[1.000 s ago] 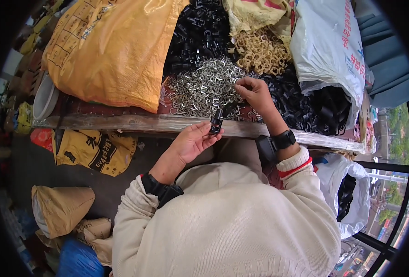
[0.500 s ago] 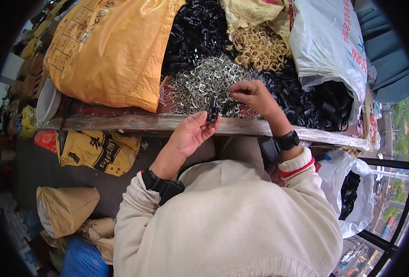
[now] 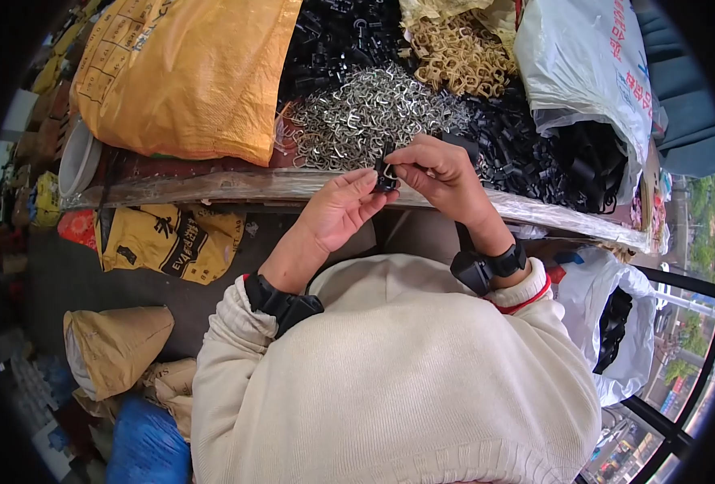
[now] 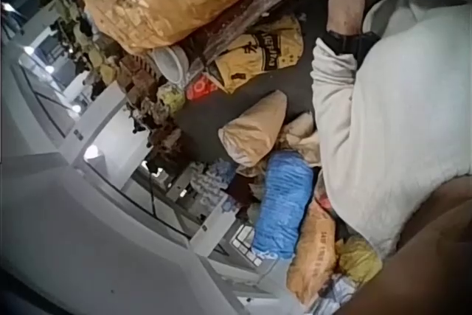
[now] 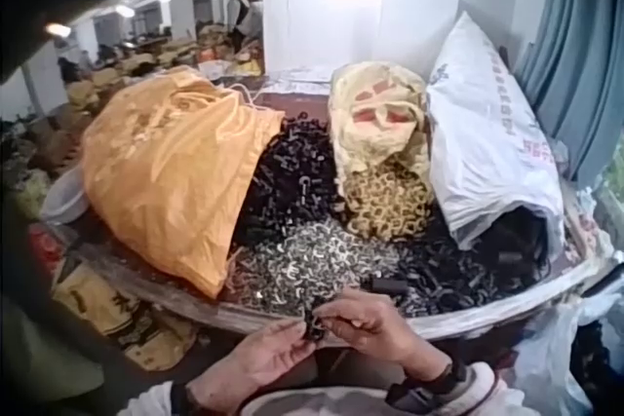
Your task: Manually assembling small metal clips onto black plastic components at a factory workbench.
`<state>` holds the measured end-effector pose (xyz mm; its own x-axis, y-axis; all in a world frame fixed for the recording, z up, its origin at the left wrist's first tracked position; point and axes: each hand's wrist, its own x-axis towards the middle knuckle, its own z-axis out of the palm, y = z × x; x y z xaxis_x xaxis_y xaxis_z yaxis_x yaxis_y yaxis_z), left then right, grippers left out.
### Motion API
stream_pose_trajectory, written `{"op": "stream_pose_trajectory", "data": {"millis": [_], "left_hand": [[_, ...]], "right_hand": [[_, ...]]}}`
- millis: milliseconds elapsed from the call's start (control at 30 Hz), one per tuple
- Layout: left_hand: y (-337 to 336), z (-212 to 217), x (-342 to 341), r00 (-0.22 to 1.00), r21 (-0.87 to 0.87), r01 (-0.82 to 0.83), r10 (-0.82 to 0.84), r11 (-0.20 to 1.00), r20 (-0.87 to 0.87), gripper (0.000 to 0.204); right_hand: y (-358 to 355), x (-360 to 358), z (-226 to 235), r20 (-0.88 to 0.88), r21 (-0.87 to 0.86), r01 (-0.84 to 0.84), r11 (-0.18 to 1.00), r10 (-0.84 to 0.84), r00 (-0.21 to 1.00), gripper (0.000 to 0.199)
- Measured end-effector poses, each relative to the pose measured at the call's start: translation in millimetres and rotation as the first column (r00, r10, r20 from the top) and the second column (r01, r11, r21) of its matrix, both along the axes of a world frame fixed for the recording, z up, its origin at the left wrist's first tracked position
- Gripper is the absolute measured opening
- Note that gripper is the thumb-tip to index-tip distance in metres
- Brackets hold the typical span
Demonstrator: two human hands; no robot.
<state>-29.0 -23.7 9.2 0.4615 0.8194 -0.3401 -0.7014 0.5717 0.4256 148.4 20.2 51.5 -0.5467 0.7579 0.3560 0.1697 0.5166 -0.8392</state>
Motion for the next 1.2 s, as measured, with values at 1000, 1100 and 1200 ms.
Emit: {"op": "stream_pose_trajectory", "data": {"millis": [1000, 1100, 1200], "left_hand": [[-3, 4, 7, 0.994, -0.028, 0.01, -0.013, 1.0, -0.11, 0.015], [-2, 7, 6, 0.984, -0.028, 0.06, -0.064, 0.998, -0.164, 0.014], [-1, 5, 6, 0.98, -0.006, 0.051, -0.051, 0.999, -0.193, 0.015]], "right_hand": [[-23, 1, 0, 0.24, 0.386, 0.067, 0.92, -0.171, 0.956, 0.018], [-22, 0, -3, 0.221, 0.369, 0.066, 0.927, -0.157, 0.962, 0.019], [-23, 0, -7, 0.213, 0.32, 0.081, 0.944, -0.154, 0.965, 0.022]]}}
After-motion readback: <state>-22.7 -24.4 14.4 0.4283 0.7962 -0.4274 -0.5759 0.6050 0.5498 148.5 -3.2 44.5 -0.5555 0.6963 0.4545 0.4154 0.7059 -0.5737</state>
